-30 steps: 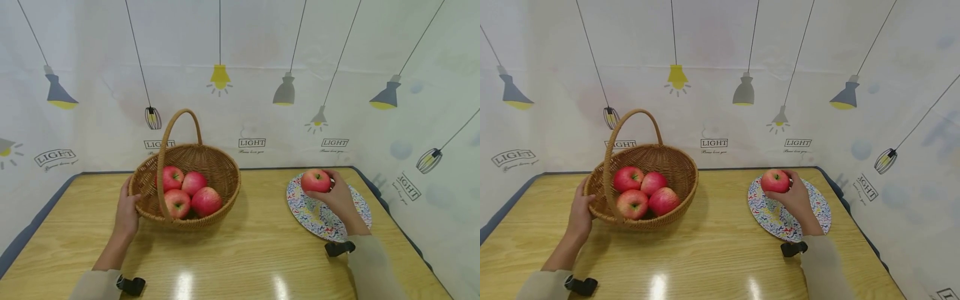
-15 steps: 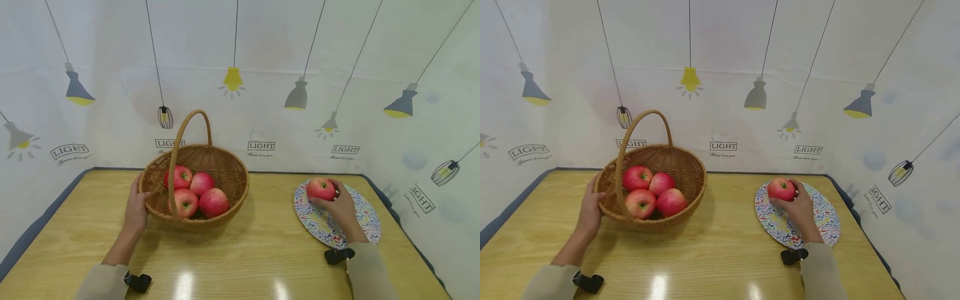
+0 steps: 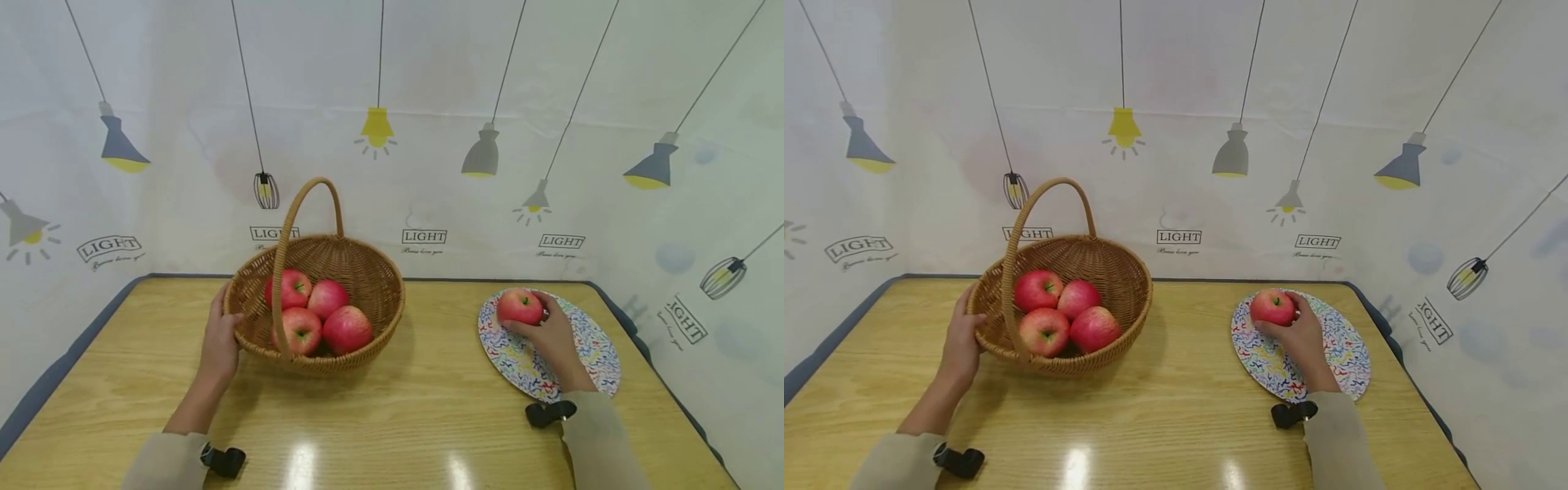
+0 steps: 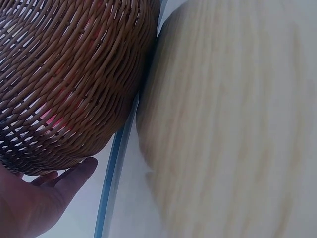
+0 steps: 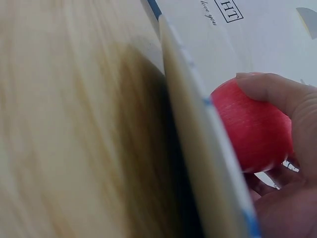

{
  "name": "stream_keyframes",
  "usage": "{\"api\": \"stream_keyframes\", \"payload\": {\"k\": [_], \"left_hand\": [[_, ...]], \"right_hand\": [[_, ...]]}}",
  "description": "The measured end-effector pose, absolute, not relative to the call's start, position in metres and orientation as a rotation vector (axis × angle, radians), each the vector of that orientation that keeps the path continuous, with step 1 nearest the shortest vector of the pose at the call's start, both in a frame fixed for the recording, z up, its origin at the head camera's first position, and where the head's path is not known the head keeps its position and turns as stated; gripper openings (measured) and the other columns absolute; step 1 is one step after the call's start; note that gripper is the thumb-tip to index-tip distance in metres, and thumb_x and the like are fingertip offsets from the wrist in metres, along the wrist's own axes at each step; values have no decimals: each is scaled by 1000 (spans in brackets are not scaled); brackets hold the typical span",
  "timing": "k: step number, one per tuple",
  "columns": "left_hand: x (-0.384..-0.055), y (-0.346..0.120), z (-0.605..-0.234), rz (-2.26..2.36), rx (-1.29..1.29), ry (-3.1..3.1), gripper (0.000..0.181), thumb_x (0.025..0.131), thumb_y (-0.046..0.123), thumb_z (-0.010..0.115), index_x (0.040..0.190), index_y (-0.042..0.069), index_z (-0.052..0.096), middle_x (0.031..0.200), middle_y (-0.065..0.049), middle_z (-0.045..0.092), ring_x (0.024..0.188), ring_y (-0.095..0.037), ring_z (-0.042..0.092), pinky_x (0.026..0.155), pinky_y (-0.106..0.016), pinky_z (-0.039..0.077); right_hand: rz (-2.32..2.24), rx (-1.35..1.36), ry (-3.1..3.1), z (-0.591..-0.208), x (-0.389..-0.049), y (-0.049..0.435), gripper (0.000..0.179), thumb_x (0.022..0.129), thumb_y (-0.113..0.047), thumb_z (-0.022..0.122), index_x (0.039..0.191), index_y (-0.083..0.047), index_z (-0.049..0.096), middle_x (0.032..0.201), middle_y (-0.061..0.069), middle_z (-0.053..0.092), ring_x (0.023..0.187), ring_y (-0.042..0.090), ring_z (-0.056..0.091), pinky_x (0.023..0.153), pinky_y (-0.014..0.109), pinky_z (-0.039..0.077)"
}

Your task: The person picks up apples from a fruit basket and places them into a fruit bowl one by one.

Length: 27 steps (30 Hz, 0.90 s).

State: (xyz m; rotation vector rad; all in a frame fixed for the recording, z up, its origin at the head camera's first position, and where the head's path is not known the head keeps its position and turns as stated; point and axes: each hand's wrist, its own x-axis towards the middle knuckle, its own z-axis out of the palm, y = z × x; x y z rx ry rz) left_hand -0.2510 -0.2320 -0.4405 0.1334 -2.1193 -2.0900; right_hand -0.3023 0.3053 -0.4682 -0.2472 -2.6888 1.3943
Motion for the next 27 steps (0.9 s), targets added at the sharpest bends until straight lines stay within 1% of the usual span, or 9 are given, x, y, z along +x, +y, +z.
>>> {"api": "stream_keyframes", "payload": {"k": [12,16,21,27], "left_hand": [[-252,-234,-444,-2080,122,-2115,70,96,11,24,164,20,10,166,-17,21,140,-36,37,81,-11,50],[-252,-233,-443,-2082,126,-2110,70,96,11,25,164,19,10,167,-16,21,141,-36,37,81,-11,50],[-252,-234,-441,-2055,126,-2150,70,97,12,25,164,21,10,168,-15,19,146,-37,33,82,-12,48],[-251,-234,-439,-1998,108,-2194,69,97,13,27,164,20,11,168,-17,18,147,-41,31,84,-13,48]], "right_hand": [[1399,-207,-2703,-468,-304,304,99,85,-39,80,160,-12,23,162,20,32,143,40,39,116,58,37],[1377,-202,-2734,-469,-304,303,100,84,-41,80,161,-13,21,162,20,31,144,40,38,116,59,38],[1330,-192,-2761,-469,-304,302,99,85,-38,80,161,-13,20,162,20,31,144,41,37,115,58,38],[1308,-165,-2766,-470,-303,301,99,86,-38,79,161,-13,20,161,21,32,144,41,38,115,59,39]]}}
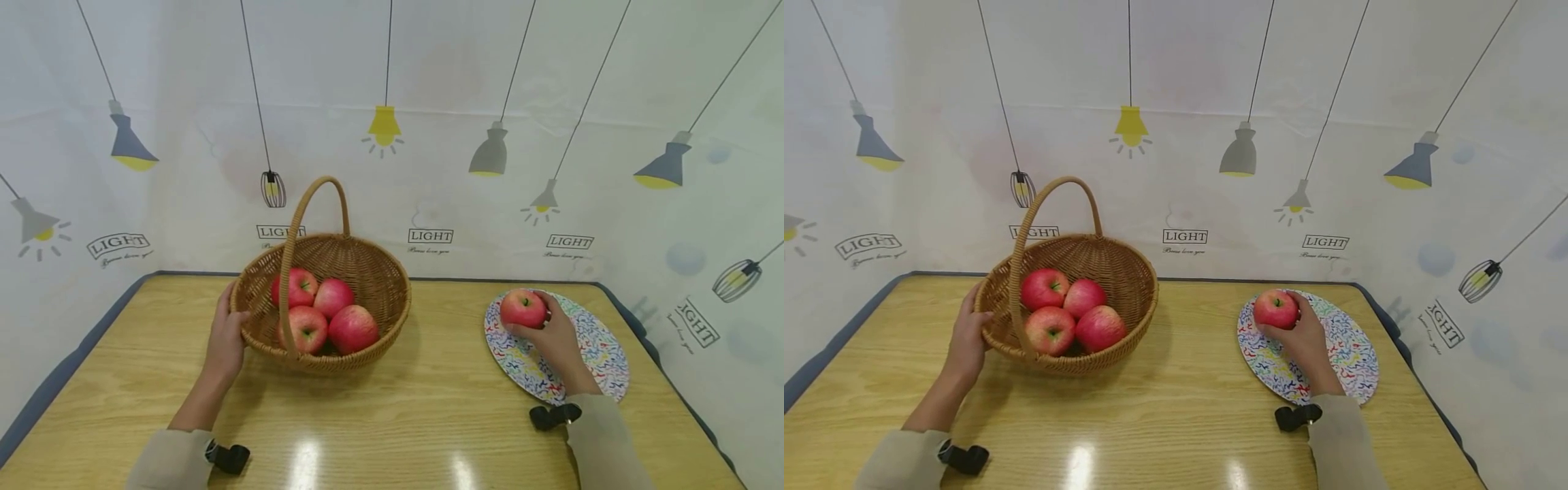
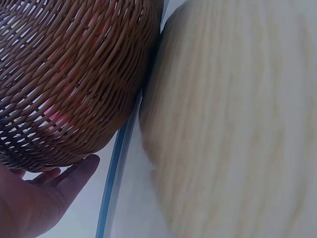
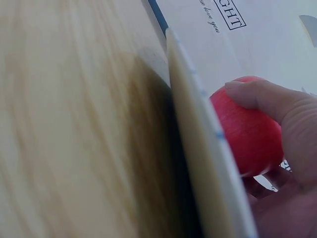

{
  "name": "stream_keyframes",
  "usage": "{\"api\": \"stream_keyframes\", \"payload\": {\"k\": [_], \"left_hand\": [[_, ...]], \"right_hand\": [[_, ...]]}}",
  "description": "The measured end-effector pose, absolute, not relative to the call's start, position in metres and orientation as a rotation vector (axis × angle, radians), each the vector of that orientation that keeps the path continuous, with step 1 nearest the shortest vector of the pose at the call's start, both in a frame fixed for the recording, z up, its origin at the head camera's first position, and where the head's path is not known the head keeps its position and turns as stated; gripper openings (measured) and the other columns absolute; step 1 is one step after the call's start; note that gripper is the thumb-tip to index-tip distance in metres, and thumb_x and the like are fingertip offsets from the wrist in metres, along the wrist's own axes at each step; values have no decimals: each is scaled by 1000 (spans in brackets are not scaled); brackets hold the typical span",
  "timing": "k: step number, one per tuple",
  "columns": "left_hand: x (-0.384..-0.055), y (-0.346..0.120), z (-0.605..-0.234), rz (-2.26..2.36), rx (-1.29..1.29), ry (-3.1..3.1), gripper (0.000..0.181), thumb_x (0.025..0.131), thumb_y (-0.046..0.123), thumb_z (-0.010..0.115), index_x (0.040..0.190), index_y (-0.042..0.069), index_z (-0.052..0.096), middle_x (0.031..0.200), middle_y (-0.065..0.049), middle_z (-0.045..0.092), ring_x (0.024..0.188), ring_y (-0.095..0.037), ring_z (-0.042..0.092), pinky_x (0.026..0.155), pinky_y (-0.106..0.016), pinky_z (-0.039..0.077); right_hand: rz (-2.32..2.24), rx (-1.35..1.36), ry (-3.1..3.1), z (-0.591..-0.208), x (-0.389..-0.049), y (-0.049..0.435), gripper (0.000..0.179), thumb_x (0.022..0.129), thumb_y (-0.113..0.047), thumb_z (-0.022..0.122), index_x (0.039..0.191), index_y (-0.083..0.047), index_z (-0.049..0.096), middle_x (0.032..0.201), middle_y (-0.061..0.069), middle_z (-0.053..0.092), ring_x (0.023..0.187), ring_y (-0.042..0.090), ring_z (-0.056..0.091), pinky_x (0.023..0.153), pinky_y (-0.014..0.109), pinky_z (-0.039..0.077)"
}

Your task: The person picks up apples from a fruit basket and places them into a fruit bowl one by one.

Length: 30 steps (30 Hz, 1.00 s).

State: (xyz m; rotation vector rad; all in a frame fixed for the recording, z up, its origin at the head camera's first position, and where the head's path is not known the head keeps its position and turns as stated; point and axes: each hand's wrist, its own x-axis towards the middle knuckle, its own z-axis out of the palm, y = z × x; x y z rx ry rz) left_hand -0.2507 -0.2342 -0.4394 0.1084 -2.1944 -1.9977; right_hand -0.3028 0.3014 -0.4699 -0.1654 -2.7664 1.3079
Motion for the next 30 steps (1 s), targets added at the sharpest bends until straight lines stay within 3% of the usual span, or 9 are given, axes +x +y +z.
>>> {"api": "stream_keyframes", "payload": {"k": [4,8,10,30], "left_hand": [[-250,-236,-438,-1957,110,-2230,68,98,14,27,164,19,10,167,-17,18,147,-41,31,97,-29,50],[-250,-237,-437,-1960,110,-2236,68,98,14,26,164,19,8,168,-16,17,148,-41,30,111,-55,39],[-251,-237,-437,-1977,108,-2225,69,98,14,26,164,19,7,168,-16,16,149,-42,28,113,-61,35],[-252,-236,-439,-1964,89,-2232,69,99,16,27,164,19,7,169,-17,13,150,-46,26,112,-64,36]], "right_hand": [[1319,-176,-2768,-470,-305,300,100,85,-39,79,161,-14,19,162,20,32,145,42,37,115,60,37],[1342,-192,-2767,-469,-306,298,101,85,-40,79,162,-15,19,162,20,32,145,42,36,116,60,37],[1352,-197,-2768,-469,-306,298,102,85,-41,79,162,-15,18,162,20,32,145,41,36,115,60,37],[1368,-167,-2802,-465,-302,302,113,85,-51,77,164,-17,5,167,21,20,147,46,30,115,61,37]]}}
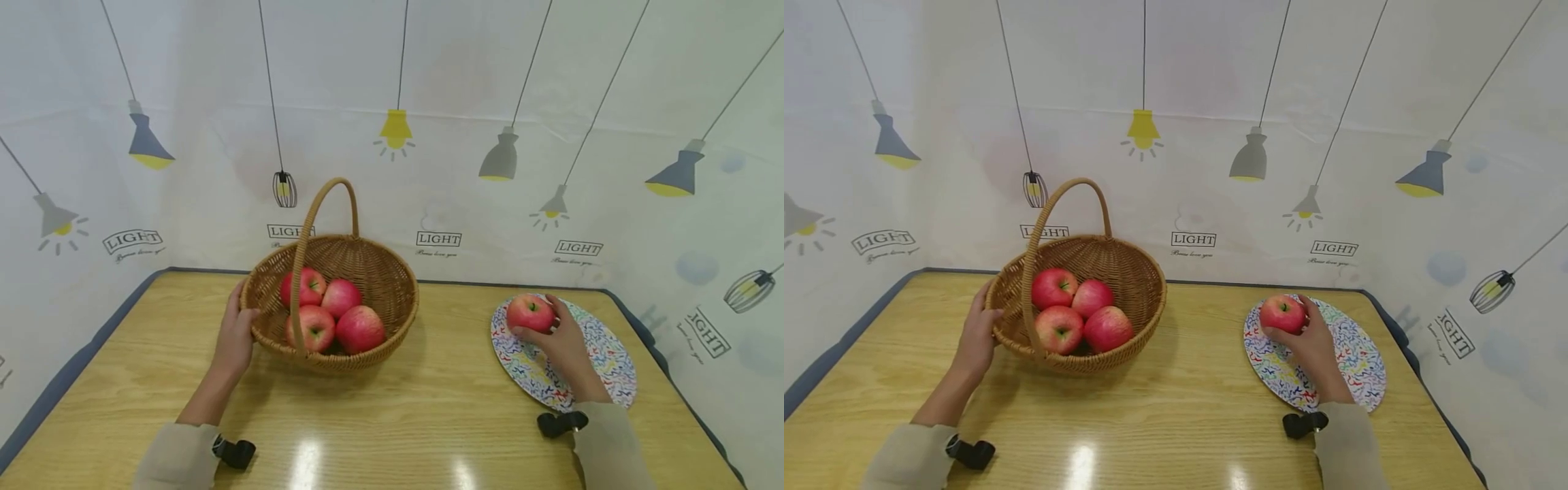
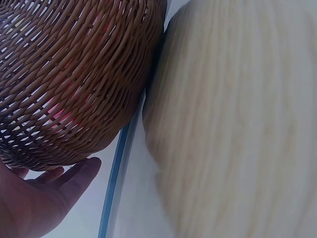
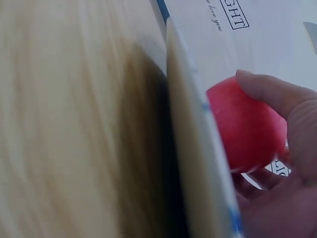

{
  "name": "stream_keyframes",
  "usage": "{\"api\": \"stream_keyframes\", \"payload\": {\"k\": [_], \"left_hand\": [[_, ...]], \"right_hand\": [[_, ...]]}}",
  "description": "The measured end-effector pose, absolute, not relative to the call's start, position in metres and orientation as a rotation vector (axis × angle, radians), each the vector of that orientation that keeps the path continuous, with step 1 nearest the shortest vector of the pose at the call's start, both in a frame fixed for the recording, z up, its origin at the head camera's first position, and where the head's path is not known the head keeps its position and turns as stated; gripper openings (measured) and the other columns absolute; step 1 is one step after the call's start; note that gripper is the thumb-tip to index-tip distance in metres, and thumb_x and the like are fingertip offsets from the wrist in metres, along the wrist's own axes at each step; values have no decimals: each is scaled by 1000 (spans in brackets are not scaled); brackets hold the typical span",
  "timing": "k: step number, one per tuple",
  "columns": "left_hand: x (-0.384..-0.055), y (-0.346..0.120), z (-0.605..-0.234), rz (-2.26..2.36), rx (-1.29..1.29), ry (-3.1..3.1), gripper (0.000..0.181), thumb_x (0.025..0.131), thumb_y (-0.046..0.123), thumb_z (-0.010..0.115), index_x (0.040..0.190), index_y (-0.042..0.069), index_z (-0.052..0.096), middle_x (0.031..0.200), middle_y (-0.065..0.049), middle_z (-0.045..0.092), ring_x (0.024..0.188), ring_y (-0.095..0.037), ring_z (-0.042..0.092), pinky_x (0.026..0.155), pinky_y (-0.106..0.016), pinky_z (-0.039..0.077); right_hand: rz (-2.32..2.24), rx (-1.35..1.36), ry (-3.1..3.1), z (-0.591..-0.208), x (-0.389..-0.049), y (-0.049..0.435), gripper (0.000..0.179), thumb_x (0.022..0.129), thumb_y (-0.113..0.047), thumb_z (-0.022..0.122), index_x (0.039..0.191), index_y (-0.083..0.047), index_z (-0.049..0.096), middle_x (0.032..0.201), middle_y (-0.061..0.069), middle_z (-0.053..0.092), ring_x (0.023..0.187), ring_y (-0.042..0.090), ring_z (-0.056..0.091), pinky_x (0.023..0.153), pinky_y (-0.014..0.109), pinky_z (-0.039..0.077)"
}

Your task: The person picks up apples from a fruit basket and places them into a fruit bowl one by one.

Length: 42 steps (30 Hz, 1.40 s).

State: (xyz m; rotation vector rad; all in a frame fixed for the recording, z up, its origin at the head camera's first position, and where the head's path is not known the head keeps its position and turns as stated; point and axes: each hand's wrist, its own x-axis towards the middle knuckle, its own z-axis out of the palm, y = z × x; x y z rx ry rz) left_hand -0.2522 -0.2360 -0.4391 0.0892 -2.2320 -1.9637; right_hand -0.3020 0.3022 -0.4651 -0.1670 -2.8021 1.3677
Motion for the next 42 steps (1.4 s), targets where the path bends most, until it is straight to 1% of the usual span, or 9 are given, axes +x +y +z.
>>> {"api": "stream_keyframes", "payload": {"k": [4,8,12,16,21,28,35,38,42], "left_hand": [[-253,-236,-440,-1967,91,-2242,69,99,16,27,164,19,6,169,-17,12,150,-46,25,112,-64,36],[-253,-237,-440,-1956,97,-2254,68,99,17,27,164,20,7,169,-17,12,150,-47,26,111,-64,37],[-253,-237,-439,-1954,108,-2256,69,99,18,28,164,22,7,170,-15,11,150,-47,25,110,-65,37],[-252,-237,-439,-1961,120,-2259,68,99,18,27,164,22,6,170,-16,10,150,-47,25,111,-65,36],[-252,-237,-438,-1953,118,-2267,68,100,19,27,164,23,6,170,-16,10,150,-47,25,110,-65,37],[-253,-236,-437,-1972,104,-2250,69,99,17,28,164,21,7,169,-18,13,149,-47,28,110,-62,39],[-255,-236,-435,-1977,85,-2243,70,98,15,30,164,20,6,169,-19,11,149,-49,26,110,-64,37],[-254,-237,-436,-1973,94,-2243,70,98,15,30,164,19,7,169,-19,11,149,-50,26,109,-63,38],[-252,-238,-438,-1967,106,-2256,69,99,17,29,164,20,6,169,-18,10,149,-50,26,109,-63,39]], "right_hand": [[1370,-137,-2806,-460,-300,304,113,85,-48,78,164,-15,5,168,21,16,148,48,29,115,62,36],[1360,-122,-2785,-454,-298,305,109,85,-44,79,164,-13,9,167,22,17,148,49,29,114,62,37],[1303,-66,-2748,-446,-296,301,104,86,-42,78,163,-10,16,164,25,24,146,50,32,113,63,38],[1221,22,-2704,-434,-291,294,98,86,-35,80,160,-7,23,161,26,30,145,49,32,114,64,35],[1150,89,-2695,-421,-286,286,93,86,-30,80,158,-5,28,160,26,34,145,49,32,114,65,34],[1188,196,-2702,-405,-275,270,88,88,-29,78,158,-10,30,159,23,37,141,50,40,102,61,48],[1244,417,-2659,-393,-267,234,82,85,-22,81,154,-11,38,152,18,48,140,37,47,111,54,42],[1265,531,-2633,-390,-269,216,80,84,-21,83,152,-12,42,151,15,51,139,33,49,112,50,43],[1298,679,-2635,-379,-272,191,76,84,-21,83,149,-13,46,149,12,53,140,30,49,115,50,41]]}}
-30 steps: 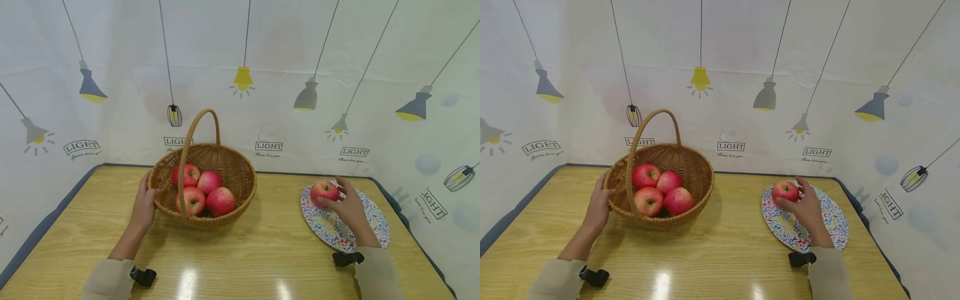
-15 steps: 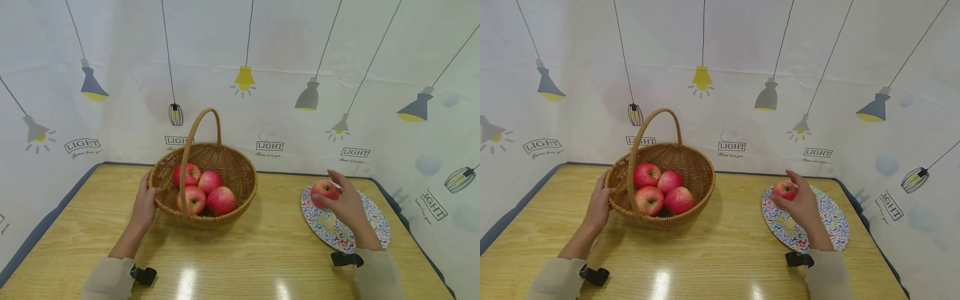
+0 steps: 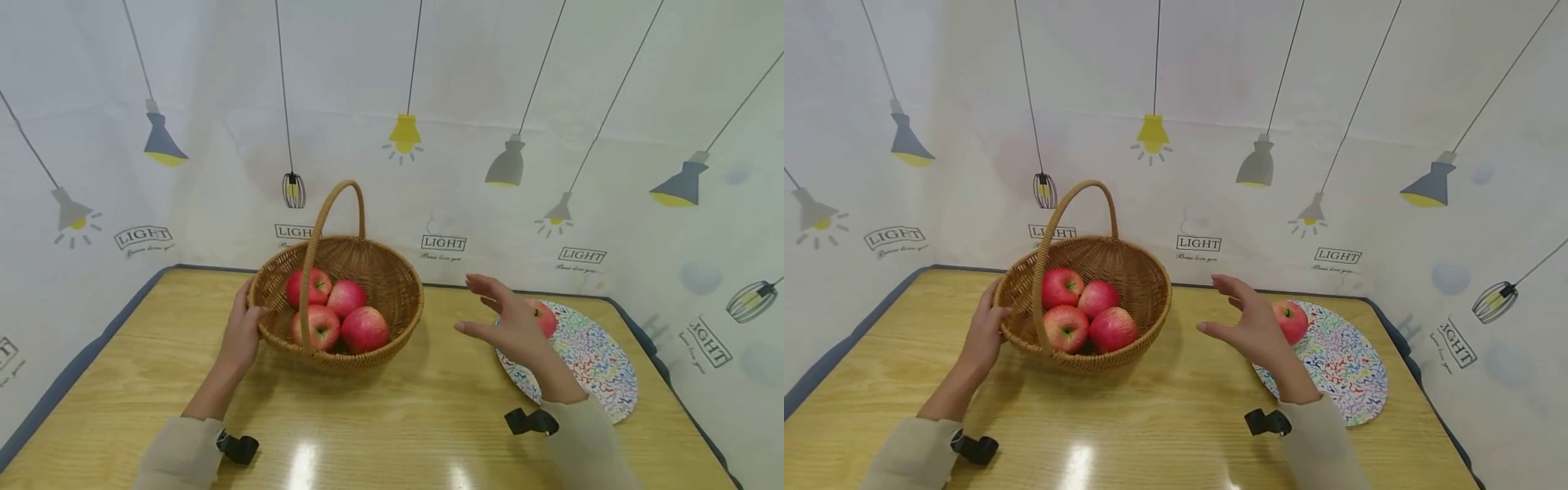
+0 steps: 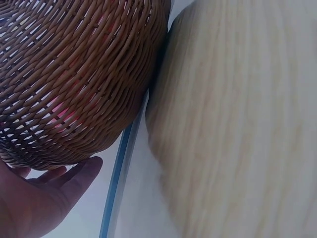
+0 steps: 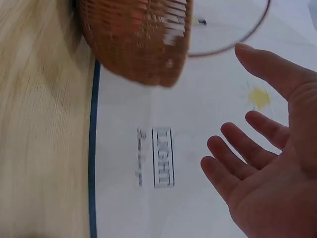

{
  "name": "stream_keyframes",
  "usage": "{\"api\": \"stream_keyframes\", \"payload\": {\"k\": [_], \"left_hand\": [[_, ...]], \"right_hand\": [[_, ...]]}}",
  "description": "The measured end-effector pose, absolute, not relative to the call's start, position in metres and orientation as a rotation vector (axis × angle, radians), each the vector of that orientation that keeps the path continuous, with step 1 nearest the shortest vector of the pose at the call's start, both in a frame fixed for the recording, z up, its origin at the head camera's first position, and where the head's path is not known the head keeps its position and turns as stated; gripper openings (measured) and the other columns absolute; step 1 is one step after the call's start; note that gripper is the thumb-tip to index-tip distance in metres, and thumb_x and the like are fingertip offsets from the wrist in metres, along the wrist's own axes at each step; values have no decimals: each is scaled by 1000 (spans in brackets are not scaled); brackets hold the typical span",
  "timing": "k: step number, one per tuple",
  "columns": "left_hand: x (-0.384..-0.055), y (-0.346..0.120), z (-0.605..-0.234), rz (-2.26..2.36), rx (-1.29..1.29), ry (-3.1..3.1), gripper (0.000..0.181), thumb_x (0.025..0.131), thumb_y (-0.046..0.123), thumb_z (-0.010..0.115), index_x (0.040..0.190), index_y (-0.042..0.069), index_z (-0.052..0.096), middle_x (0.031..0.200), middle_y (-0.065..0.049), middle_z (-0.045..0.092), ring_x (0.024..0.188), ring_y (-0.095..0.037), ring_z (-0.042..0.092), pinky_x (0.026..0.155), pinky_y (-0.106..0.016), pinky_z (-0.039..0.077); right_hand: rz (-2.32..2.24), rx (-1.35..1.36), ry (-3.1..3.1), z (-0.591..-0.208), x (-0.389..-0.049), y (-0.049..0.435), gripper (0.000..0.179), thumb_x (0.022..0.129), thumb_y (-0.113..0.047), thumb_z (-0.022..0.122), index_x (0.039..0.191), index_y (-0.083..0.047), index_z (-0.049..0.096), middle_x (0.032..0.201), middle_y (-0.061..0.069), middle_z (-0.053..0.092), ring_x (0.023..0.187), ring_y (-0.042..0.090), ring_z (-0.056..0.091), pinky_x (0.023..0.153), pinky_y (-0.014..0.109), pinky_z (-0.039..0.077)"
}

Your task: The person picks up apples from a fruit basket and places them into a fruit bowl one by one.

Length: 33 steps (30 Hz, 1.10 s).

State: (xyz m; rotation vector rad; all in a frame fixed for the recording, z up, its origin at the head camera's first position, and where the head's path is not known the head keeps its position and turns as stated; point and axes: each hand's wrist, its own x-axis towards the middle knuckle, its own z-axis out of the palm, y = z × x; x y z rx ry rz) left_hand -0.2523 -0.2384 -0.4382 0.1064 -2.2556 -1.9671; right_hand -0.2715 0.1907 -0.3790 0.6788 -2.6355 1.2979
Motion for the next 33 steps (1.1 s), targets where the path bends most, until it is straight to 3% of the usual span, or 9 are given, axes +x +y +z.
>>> {"api": "stream_keyframes", "payload": {"k": [10,22,26,33], "left_hand": [[-250,-238,-438,-1948,111,-2273,69,99,17,29,164,19,6,169,-20,11,149,-50,27,109,-63,39],[-251,-238,-438,-1972,92,-2258,68,99,17,28,164,20,6,169,-19,12,148,-49,29,108,-63,40],[-251,-238,-439,-1978,97,-2251,68,99,17,29,164,20,7,169,-19,12,148,-49,28,109,-63,39],[-253,-238,-439,-1976,97,-2245,69,99,16,29,164,19,7,169,-20,12,148,-50,29,108,-63,40]], "right_hand": [[1083,940,-2670,-361,-281,129,65,88,-30,78,144,-9,54,144,11,59,134,31,55,111,54,44],[961,1134,-2779,-360,-301,91,65,88,-30,77,143,-5,54,144,13,58,134,31,54,111,50,45],[861,1176,-2818,-365,-307,82,58,91,-30,74,139,-4,57,139,13,62,131,30,56,113,47,44],[635,1197,-2888,-371,-309,70,39,95,-34,68,125,-9,69,122,6,73,120,24,65,125,61,10]]}}
